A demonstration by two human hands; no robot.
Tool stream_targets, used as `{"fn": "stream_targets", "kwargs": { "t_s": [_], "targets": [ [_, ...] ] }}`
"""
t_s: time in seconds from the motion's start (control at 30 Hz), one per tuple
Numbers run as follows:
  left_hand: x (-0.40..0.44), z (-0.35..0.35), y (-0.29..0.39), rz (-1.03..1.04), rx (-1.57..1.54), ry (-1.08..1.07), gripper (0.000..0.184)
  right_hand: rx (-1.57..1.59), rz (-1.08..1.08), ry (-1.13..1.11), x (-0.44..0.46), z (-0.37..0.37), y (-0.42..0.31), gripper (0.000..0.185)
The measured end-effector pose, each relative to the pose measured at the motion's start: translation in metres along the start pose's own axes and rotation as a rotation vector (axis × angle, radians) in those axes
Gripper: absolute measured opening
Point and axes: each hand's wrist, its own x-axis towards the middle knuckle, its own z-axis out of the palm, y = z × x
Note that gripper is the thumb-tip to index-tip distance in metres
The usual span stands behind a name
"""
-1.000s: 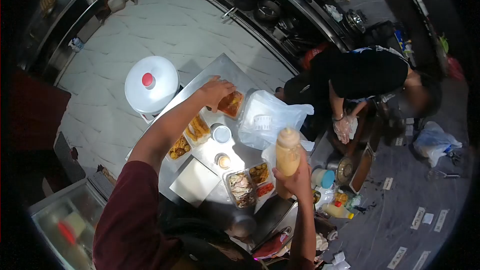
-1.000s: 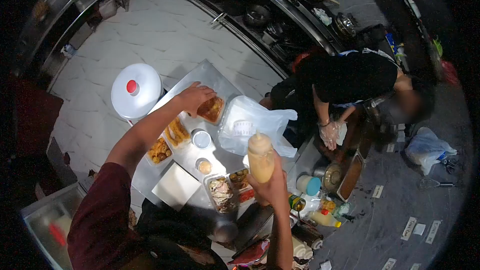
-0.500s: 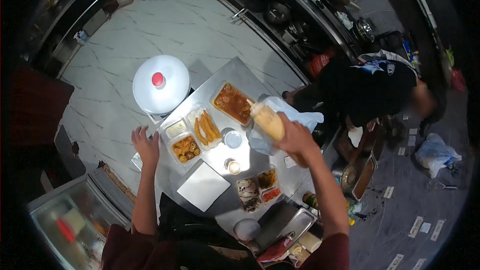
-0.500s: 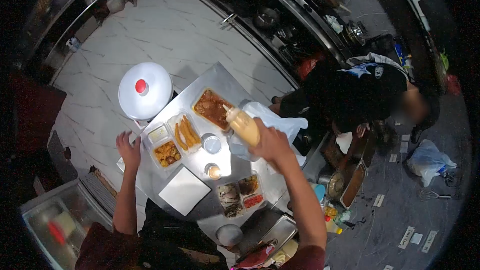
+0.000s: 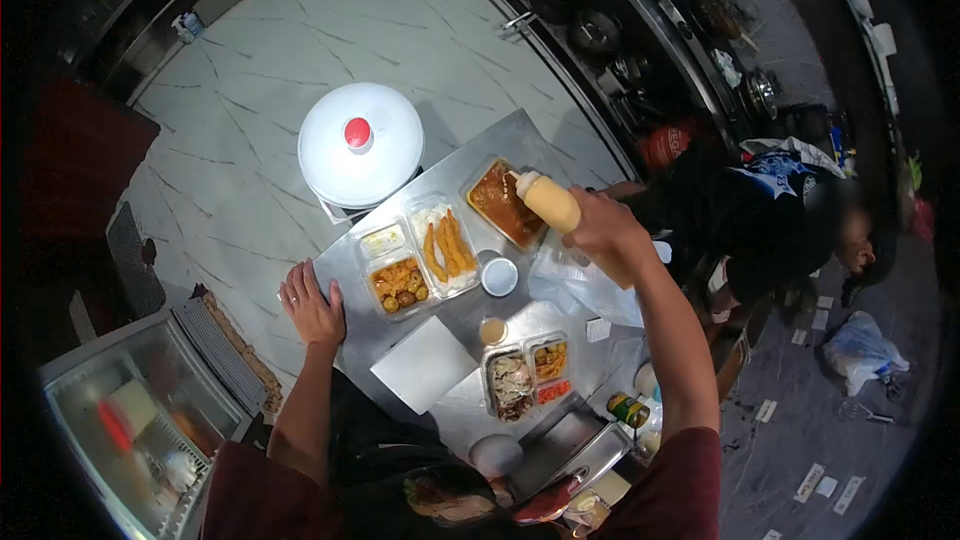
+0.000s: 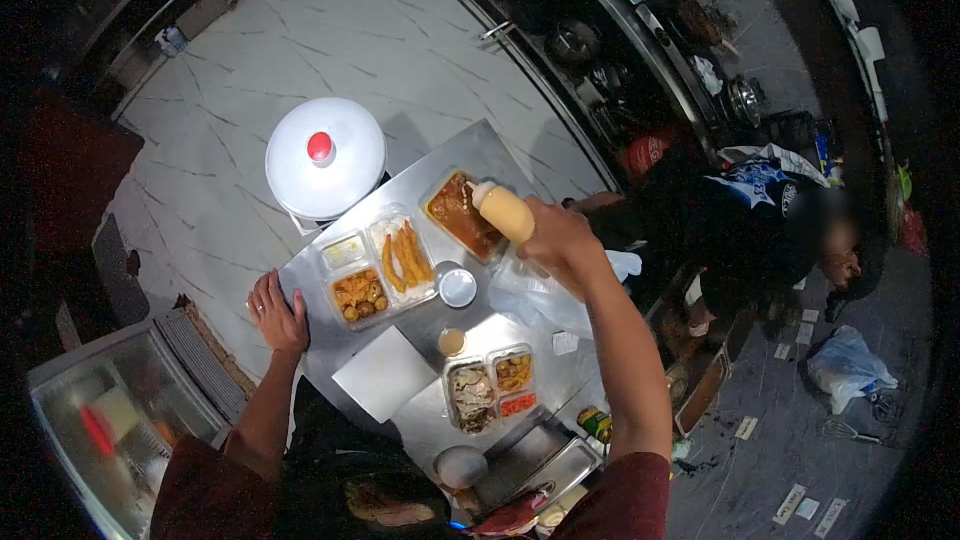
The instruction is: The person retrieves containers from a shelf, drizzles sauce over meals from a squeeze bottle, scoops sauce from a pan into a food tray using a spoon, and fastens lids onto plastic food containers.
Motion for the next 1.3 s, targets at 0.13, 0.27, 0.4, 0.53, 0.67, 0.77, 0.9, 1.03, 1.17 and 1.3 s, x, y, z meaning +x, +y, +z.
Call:
{"fn": "stream_targets", "kwargs": {
  "t_s": [0.13, 0.27, 0.4, 0.53, 0.67, 0.77, 0.9, 1.03, 1.17, 1.3],
  "targets": [
    [0.002, 0.000, 0.000, -0.002, 0.001, -0.015, 0.059, -0.030, -0.029, -0.062, 0.011, 0.019, -0.003, 0.074],
    [0.002, -0.001, 0.000, -0.009, -0.016, -0.026, 0.059, -0.050, -0.088, -0.145, 0.001, 0.019, -0.013, 0.075],
    [0.002, -0.004, 0.002, -0.008, -0.018, -0.030, 0.059, -0.043, -0.001, -0.054, -0.001, 0.018, 0.000, 0.073],
    [0.002, -0.001, 0.001, 0.001, -0.023, -0.021, 0.060, -0.076, 0.042, -0.018, 0.000, 0.027, 0.017, 0.071],
    [0.002, -0.001, 0.003, -0.003, -0.016, -0.020, 0.060, -0.100, -0.018, -0.125, -0.008, 0.035, 0.018, 0.070],
    [0.000, 0.001, 0.001, 0.010, -0.008, -0.010, 0.060, -0.119, -0.031, -0.139, -0.018, 0.039, 0.018, 0.069],
    [0.000, 0.003, 0.003, 0.004, 0.018, -0.013, 0.060, -0.158, 0.028, -0.040, -0.025, 0.041, 0.034, 0.070],
    [-0.001, 0.003, 0.002, 0.005, 0.008, -0.016, 0.061, -0.216, 0.056, 0.001, -0.034, 0.047, 0.044, 0.068],
    [-0.002, 0.003, 0.003, 0.011, 0.021, -0.015, 0.062, -0.209, 0.015, -0.100, -0.051, 0.053, 0.042, 0.066],
    [-0.003, 0.004, 0.003, 0.010, 0.028, -0.009, 0.062, -0.222, 0.061, -0.043, -0.056, 0.060, 0.053, 0.065]
  ]
}}
